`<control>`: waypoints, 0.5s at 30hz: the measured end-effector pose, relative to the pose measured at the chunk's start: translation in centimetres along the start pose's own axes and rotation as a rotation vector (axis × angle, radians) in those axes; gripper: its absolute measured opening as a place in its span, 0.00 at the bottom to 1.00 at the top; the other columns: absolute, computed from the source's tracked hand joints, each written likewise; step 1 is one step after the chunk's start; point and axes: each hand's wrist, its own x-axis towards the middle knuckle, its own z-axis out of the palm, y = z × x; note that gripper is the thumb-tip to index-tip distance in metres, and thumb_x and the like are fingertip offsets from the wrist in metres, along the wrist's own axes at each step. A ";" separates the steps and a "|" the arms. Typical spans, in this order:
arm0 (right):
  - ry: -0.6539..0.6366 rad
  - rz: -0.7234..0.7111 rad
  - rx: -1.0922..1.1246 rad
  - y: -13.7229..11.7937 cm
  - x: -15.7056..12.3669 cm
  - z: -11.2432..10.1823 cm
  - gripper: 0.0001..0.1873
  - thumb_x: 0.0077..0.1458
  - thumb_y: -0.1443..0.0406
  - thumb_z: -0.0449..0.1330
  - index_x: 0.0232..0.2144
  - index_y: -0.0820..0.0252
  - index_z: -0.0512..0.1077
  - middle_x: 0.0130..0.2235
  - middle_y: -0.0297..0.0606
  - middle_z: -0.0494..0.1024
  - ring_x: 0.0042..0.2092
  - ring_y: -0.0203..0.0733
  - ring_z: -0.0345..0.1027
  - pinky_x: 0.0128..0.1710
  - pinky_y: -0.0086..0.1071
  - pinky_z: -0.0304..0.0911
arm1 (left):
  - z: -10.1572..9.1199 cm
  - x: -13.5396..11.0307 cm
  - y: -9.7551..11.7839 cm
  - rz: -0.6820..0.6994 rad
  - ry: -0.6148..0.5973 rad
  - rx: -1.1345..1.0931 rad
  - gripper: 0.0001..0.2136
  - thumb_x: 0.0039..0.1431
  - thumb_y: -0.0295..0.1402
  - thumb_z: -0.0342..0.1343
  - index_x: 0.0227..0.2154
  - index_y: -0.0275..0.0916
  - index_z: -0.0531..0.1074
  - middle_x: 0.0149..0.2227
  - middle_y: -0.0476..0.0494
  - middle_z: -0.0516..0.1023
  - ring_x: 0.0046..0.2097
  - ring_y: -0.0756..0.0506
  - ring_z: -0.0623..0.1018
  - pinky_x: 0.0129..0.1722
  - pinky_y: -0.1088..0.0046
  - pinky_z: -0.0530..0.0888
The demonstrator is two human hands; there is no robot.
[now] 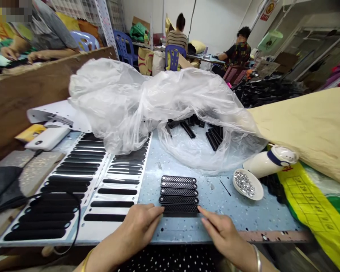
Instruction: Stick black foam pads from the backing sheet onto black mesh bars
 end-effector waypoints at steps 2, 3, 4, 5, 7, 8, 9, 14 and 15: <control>0.062 0.117 0.084 0.1 0.2 -0.2 0.16 0.66 0.65 0.52 0.47 0.64 0.76 0.20 0.33 0.74 0.19 0.37 0.69 0.20 0.26 0.68 | -0.7 -0.3 0.6 -0.085 0.027 -0.059 0.10 0.64 0.25 0.51 0.45 0.41 0.74 0.26 0.49 0.76 0.26 0.49 0.76 0.27 0.73 0.72; 0.111 0.119 0.091 0.1 0.3 -0.1 0.15 0.65 0.65 0.53 0.47 0.62 0.76 0.20 0.32 0.75 0.19 0.36 0.69 0.19 0.25 0.68 | -1.2 -0.8 0.6 -0.103 0.085 -0.069 0.10 0.63 0.25 0.52 0.45 0.40 0.73 0.27 0.49 0.77 0.27 0.48 0.76 0.28 0.72 0.73; 0.157 0.082 0.086 -0.1 0.3 0.2 0.14 0.64 0.65 0.54 0.48 0.61 0.76 0.22 0.33 0.76 0.20 0.36 0.70 0.20 0.26 0.68 | -1.8 -1.5 0.5 -0.102 0.165 -0.055 0.11 0.62 0.25 0.53 0.46 0.40 0.72 0.29 0.47 0.78 0.30 0.47 0.78 0.30 0.70 0.74; 0.192 0.018 0.072 -0.3 0.3 0.8 0.14 0.63 0.67 0.56 0.49 0.60 0.75 0.25 0.35 0.78 0.22 0.37 0.72 0.21 0.26 0.69 | -2.5 -2.5 0.3 -0.090 0.239 -0.006 0.13 0.61 0.24 0.54 0.47 0.39 0.72 0.32 0.44 0.80 0.33 0.46 0.79 0.34 0.68 0.76; 0.214 -0.141 0.048 -1.6 0.4 2.7 0.15 0.60 0.71 0.57 0.48 0.59 0.74 0.29 0.39 0.79 0.27 0.40 0.74 0.26 0.29 0.71 | -3.7 -5.2 -0.7 -0.068 0.310 0.184 0.16 0.59 0.24 0.56 0.51 0.37 0.70 0.42 0.36 0.81 0.45 0.40 0.80 0.44 0.60 0.76; 0.213 -0.214 0.050 -2.6 0.6 3.9 0.15 0.59 0.73 0.56 0.47 0.59 0.74 0.29 0.40 0.79 0.28 0.41 0.74 0.27 0.30 0.71 | -4.2 -6.8 -1.2 -0.074 0.304 0.312 0.19 0.59 0.25 0.56 0.53 0.37 0.69 0.47 0.33 0.80 0.51 0.36 0.78 0.48 0.54 0.75; 0.216 -0.282 0.059 -3.8 1.0 5.2 0.15 0.59 0.74 0.55 0.46 0.60 0.75 0.29 0.41 0.78 0.28 0.41 0.73 0.26 0.31 0.71 | -4.5 -8.5 -1.6 -0.096 0.266 0.422 0.21 0.58 0.28 0.57 0.56 0.36 0.68 0.51 0.31 0.78 0.55 0.32 0.75 0.51 0.50 0.74; 0.204 -0.548 0.116 -10.6 4.8 11.1 0.15 0.56 0.76 0.51 0.44 0.66 0.72 0.37 0.48 0.79 0.37 0.47 0.73 0.35 0.38 0.73 | -3.5 -14.0 -0.5 -0.235 0.102 0.451 0.28 0.58 0.33 0.58 0.62 0.36 0.62 0.62 0.29 0.68 0.64 0.27 0.64 0.55 0.44 0.70; 0.156 -0.541 0.097 -11.6 5.5 11.9 0.16 0.56 0.76 0.52 0.46 0.67 0.72 0.41 0.50 0.79 0.41 0.49 0.73 0.41 0.42 0.72 | -3.2 -14.4 0.2 -0.258 0.145 0.388 0.28 0.58 0.32 0.57 0.62 0.37 0.61 0.62 0.29 0.67 0.64 0.29 0.64 0.57 0.45 0.69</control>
